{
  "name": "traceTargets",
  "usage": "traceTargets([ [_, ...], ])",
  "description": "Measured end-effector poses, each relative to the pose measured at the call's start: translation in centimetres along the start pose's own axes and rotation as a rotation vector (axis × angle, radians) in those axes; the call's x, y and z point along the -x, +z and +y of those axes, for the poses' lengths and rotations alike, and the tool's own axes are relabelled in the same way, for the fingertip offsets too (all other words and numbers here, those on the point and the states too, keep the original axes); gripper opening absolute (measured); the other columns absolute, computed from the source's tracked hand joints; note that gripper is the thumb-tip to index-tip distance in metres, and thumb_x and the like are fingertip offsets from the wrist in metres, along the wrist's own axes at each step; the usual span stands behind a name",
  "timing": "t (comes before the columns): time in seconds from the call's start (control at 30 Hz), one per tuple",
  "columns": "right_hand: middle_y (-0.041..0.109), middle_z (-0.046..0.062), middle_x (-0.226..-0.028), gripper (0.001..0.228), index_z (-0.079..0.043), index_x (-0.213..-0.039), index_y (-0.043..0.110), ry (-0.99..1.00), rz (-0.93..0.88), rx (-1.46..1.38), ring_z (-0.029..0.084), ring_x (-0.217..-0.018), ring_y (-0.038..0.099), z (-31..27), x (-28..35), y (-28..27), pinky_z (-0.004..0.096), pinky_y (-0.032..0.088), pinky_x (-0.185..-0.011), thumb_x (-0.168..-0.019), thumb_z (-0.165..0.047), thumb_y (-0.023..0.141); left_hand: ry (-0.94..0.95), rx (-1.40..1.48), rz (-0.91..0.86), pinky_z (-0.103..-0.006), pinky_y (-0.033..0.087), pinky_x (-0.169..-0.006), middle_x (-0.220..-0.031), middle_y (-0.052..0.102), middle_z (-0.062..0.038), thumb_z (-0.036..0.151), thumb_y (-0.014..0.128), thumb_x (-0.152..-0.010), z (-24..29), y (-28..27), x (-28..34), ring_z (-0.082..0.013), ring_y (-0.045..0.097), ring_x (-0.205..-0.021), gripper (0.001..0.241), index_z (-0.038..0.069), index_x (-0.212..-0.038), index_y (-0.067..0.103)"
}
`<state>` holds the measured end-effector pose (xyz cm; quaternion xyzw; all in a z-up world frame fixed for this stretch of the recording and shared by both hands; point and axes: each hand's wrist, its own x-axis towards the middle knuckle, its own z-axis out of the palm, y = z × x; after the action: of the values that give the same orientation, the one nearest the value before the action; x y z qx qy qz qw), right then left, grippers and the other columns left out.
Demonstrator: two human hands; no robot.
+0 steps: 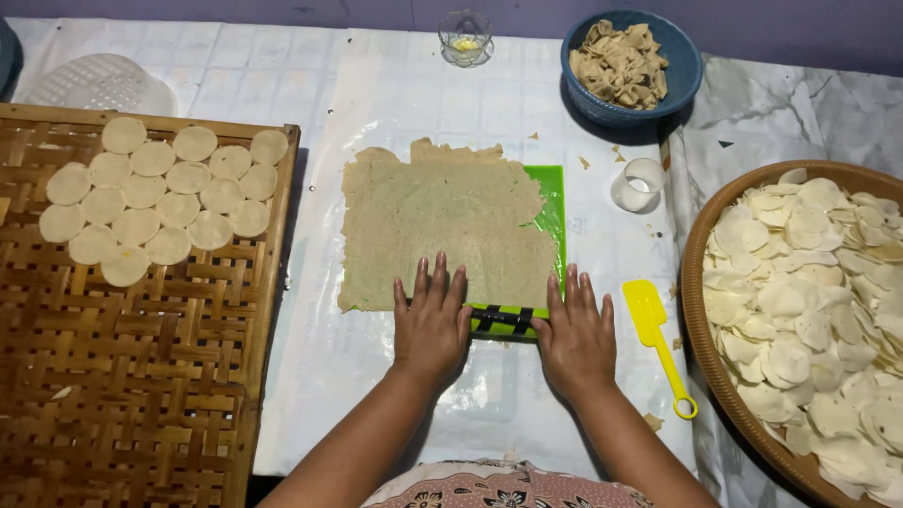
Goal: Flattening and preparing small dough circles using a rolling tool.
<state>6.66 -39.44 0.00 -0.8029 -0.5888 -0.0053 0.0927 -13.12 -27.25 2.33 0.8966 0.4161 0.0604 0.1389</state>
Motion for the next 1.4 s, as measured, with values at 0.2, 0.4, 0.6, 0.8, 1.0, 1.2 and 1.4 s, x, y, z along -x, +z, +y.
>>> traceTargets([
  [0.2,0.038,0.011,-0.16,0.066,-0.011,-0.155,0.037,-0.061,0.097,-0.023,0.03,-0.148,0.035,-1.5,6.9,-1.3,0.062,0.017,-0.122,-0.095,-0.034,0.054,0.158,-0.065,0.309,-0.0584,0.018,-0.122,-0.156,0.042,-0.017,0.029,0.056,-0.098,-0.9,3.6,6.3,-0.0358,0.032,-0.148,0.06,0.012,-0.154,0.041],
  [0.4,0.062,-0.003,-0.12,0.06,-0.022,-0.137,0.058,-0.01,0.046,-0.076,0.02,-0.117,0.058,-0.1,4.7,-4.3,0.075,0.019,-0.118,-0.079,-0.02,0.073,0.231,0.075,0.32,-0.053,0.028,-0.121,-0.125,0.061,-0.008,0.024,0.073,-0.084,-0.9,-0.1,4.5,-0.0272,0.056,-0.122,0.052,0.014,-0.133,0.059],
  [0.6,0.06,0.002,-0.134,0.061,-0.03,-0.149,0.05,0.049,0.001,-0.001,0.027,-0.138,0.05,1.6,0.6,-1.6,0.078,0.008,-0.117,-0.091,-0.023,0.068,0.264,0.048,0.37,-0.0517,0.033,-0.119,-0.13,0.063,-0.008,0.036,0.071,-0.088,-3.2,3.5,-1.1,-0.029,0.057,-0.13,0.059,0.023,-0.144,0.057],
  [0.8,0.049,0.018,-0.155,0.068,-0.007,-0.154,0.042,0.044,0.138,0.062,0.031,-0.148,0.041,1.6,-2.0,1.8,0.075,0.005,-0.118,-0.103,-0.051,0.044,0.158,0.021,0.214,-0.0509,0.019,-0.125,-0.159,0.043,-0.017,0.05,0.042,-0.106,-1.3,2.0,-3.1,-0.0362,0.033,-0.151,0.062,0.014,-0.156,0.043],
  [1.0,0.028,0.01,-0.17,0.068,-0.027,-0.163,0.028,0.173,-0.167,0.04,0.025,-0.159,0.019,3.3,-12.7,0.0,0.069,-0.007,-0.12,-0.108,-0.064,0.014,0.016,-0.046,-0.041,-0.0548,0.006,-0.127,-0.169,0.027,-0.014,0.052,0.022,-0.109,-1.1,0.1,-12.8,-0.0363,0.017,-0.158,0.063,0.018,-0.161,0.034],
  [1.2,0.019,0.012,-0.173,0.072,-0.018,-0.163,0.031,0.112,-0.061,-0.041,0.026,-0.161,0.011,4.4,-20.4,-0.9,0.063,-0.006,-0.124,-0.109,-0.064,0.017,-0.089,-0.025,-0.114,-0.0546,-0.003,-0.128,-0.174,0.009,-0.013,0.049,0.022,-0.107,-1.7,-0.9,-20.7,-0.0306,0.003,-0.161,0.069,0.014,-0.165,0.018],
  [1.4,0.013,0.009,-0.174,0.075,-0.023,-0.162,0.03,0.118,-0.12,-0.045,0.025,-0.16,0.006,3.9,-16.6,-0.3,0.062,-0.004,-0.123,-0.105,-0.068,0.013,-0.044,-0.023,-0.065,-0.059,-0.003,-0.125,-0.173,0.013,-0.014,0.045,0.026,-0.106,-1.3,-0.4,-16.0,-0.0342,0.006,-0.16,0.066,0.015,-0.164,0.024],
])
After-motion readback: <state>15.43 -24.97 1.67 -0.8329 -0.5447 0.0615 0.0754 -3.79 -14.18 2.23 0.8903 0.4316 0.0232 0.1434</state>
